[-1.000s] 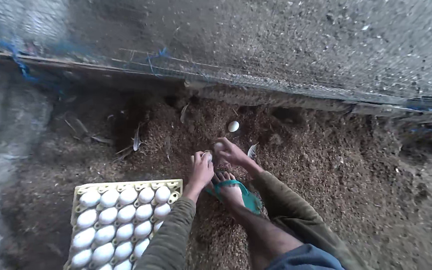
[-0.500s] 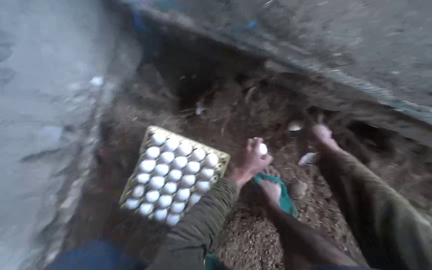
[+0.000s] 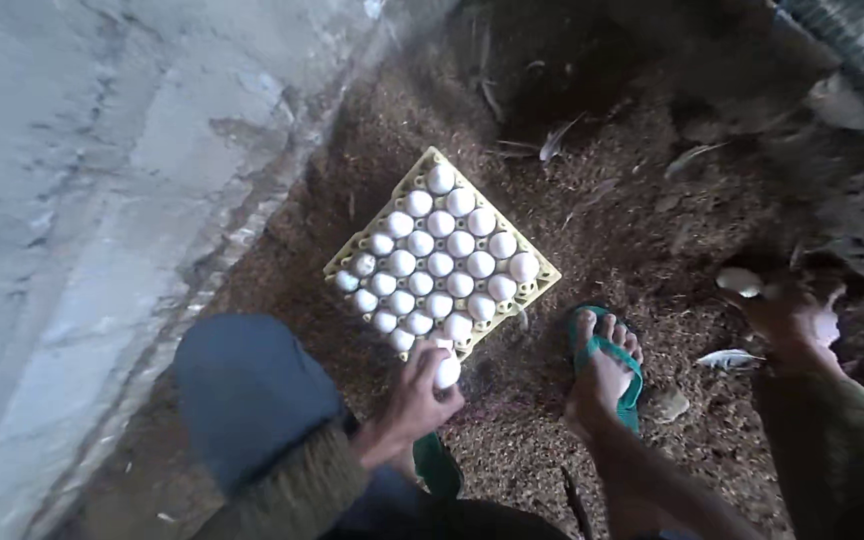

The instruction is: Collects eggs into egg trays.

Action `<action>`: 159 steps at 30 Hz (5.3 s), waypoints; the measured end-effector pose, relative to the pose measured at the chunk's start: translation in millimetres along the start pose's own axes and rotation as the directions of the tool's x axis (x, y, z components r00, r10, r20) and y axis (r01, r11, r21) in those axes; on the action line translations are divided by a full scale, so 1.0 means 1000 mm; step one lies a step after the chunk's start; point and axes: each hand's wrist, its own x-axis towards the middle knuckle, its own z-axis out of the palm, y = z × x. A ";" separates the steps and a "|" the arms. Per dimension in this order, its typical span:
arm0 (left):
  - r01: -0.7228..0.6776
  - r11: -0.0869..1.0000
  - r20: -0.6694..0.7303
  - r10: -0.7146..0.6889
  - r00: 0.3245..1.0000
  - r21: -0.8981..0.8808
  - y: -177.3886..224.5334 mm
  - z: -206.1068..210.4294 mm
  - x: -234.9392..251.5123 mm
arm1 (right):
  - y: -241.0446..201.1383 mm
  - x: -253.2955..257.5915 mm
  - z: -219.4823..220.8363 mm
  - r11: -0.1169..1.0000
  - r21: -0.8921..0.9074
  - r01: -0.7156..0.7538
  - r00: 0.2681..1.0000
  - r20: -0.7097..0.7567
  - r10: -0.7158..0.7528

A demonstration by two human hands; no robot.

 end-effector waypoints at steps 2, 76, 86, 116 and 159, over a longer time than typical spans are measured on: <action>0.141 0.988 0.035 -0.143 0.989 0.060 -0.011 -0.012 -0.016 | 0.004 -0.008 0.002 0.995 0.097 -0.005 0.999 -0.048 0.009; 0.440 0.142 0.201 -0.740 0.643 -0.887 -0.110 -0.036 0.001 | -0.366 -0.169 0.010 0.858 0.275 0.434 0.795 0.330 -0.508; 0.443 0.107 0.243 -0.710 0.661 -0.890 -0.105 -0.034 -0.002 | -0.376 -0.175 -0.002 0.845 0.366 0.389 0.760 0.391 -0.519; 0.224 0.269 0.058 -0.512 0.857 -0.937 -0.108 -0.048 -0.054 | -0.376 -0.238 -0.051 0.617 0.323 0.717 0.591 0.187 -0.785; -0.171 0.183 -0.245 -0.834 0.495 -0.968 -0.273 -0.059 -0.211 | -0.489 -0.413 0.120 0.536 0.568 0.624 0.143 0.591 -0.794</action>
